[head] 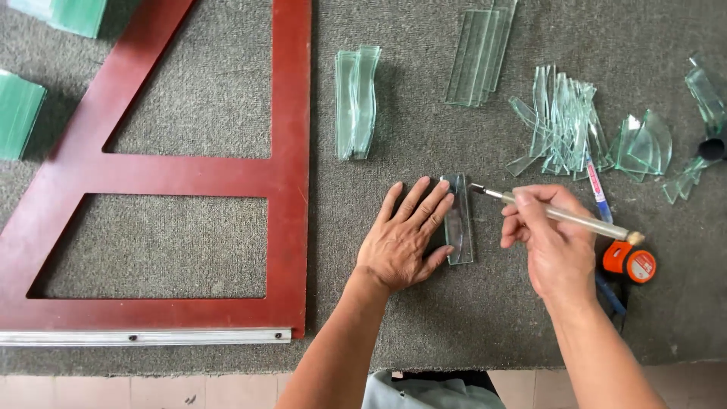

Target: Cutting and breaking small glass segments using a glass cutter and pliers.

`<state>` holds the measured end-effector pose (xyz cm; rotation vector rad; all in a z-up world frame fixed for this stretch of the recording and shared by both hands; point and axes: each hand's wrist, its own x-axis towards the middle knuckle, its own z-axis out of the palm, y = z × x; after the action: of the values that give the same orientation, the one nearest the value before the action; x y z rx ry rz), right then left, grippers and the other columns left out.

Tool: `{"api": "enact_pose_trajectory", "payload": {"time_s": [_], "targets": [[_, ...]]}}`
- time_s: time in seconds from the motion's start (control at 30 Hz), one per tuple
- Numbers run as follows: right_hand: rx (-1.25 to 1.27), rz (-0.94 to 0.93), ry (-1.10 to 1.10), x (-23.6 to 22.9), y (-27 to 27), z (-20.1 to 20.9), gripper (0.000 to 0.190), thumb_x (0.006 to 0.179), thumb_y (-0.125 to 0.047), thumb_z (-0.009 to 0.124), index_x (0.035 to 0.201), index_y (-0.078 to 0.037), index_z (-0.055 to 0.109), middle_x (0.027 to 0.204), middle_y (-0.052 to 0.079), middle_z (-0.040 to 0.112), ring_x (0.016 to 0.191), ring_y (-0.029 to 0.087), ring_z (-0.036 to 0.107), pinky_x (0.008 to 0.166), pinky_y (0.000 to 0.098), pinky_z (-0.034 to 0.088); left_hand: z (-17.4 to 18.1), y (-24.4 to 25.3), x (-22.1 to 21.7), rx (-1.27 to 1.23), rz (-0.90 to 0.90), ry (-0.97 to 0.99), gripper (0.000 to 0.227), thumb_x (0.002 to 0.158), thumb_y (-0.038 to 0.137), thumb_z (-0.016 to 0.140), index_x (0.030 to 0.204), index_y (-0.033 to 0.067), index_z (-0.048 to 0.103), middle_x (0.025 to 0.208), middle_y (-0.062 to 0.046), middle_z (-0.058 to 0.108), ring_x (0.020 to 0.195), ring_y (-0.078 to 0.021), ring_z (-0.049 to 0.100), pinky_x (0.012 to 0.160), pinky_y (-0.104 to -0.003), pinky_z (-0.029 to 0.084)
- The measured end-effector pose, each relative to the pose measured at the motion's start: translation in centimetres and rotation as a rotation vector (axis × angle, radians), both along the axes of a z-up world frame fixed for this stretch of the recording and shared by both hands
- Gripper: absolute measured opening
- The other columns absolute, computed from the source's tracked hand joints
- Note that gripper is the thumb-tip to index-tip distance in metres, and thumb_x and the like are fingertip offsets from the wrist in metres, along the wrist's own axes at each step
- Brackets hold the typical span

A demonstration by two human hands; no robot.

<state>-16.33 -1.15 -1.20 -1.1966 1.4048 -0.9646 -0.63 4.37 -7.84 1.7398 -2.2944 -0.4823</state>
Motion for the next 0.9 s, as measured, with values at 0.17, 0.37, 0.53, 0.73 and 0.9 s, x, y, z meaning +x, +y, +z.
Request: {"api": "enact_pose_trajectory", "payload": {"time_s": [0.17, 0.37, 0.53, 0.73, 0.9], "targets": [[-0.059, 0.171, 0.088, -0.1, -0.3, 0.1, 0.01, 0.082, 0.0, 0.052, 0.089, 0.007, 0.053, 0.075, 0.019, 0.056, 0.058, 0.019, 0.057, 0.05, 0.0278, 0.052, 0.1, -0.1, 0.0, 0.004, -0.003, 0.024, 0.069, 0.079, 0.052, 0.033, 0.135, 0.0161, 0.014, 0.141, 0.0, 0.012, 0.131, -0.0202, 0.009, 0.106, -0.043, 0.006], [-0.276, 0.34, 0.256, 0.4, -0.5, 0.1, 0.022, 0.081, 0.001, 0.051, 0.1, 0.011, 0.049, 0.08, 0.023, 0.056, 0.063, 0.024, 0.06, 0.054, 0.0303, 0.053, 0.0, -0.1, 0.1, 0.007, -0.014, 0.037, 0.069, 0.079, 0.051, 0.033, 0.134, 0.0154, 0.014, 0.142, -0.001, 0.012, 0.131, -0.0212, 0.01, 0.106, -0.044, 0.006], [-0.313, 0.358, 0.19, -0.6, -0.8, -1.6, 0.012, 0.077, 0.002, 0.054, 0.087, 0.009, 0.056, 0.07, 0.018, 0.057, 0.052, 0.018, 0.059, 0.042, 0.0219, 0.051, 0.0, -0.1, 0.1, 0.019, -0.022, 0.036, 0.068, 0.08, 0.051, 0.034, 0.135, 0.0154, 0.013, 0.142, -0.001, 0.01, 0.131, -0.0211, 0.008, 0.106, -0.044, 0.005], [-0.332, 0.291, 0.31, 1.5, -1.1, -0.2, 0.006, 0.076, 0.008, 0.056, 0.076, 0.013, 0.053, 0.06, 0.022, 0.056, 0.043, 0.018, 0.056, 0.035, 0.0228, 0.048, -0.1, -0.1, 0.1, 0.022, -0.018, 0.021, 0.069, 0.08, 0.052, 0.033, 0.135, 0.016, 0.012, 0.142, 0.0, 0.01, 0.131, -0.0207, 0.008, 0.106, -0.043, 0.004], [-0.304, 0.262, 0.367, 1.7, -1.3, -0.8, 0.008, 0.077, 0.005, 0.057, 0.077, 0.012, 0.053, 0.059, 0.022, 0.055, 0.045, 0.018, 0.056, 0.035, 0.0223, 0.047, 0.0, -0.1, 0.1, 0.019, -0.01, 0.031, 0.069, 0.08, 0.051, 0.033, 0.135, 0.0161, 0.012, 0.142, 0.0, 0.01, 0.131, -0.0205, 0.008, 0.106, -0.043, 0.004]]}}
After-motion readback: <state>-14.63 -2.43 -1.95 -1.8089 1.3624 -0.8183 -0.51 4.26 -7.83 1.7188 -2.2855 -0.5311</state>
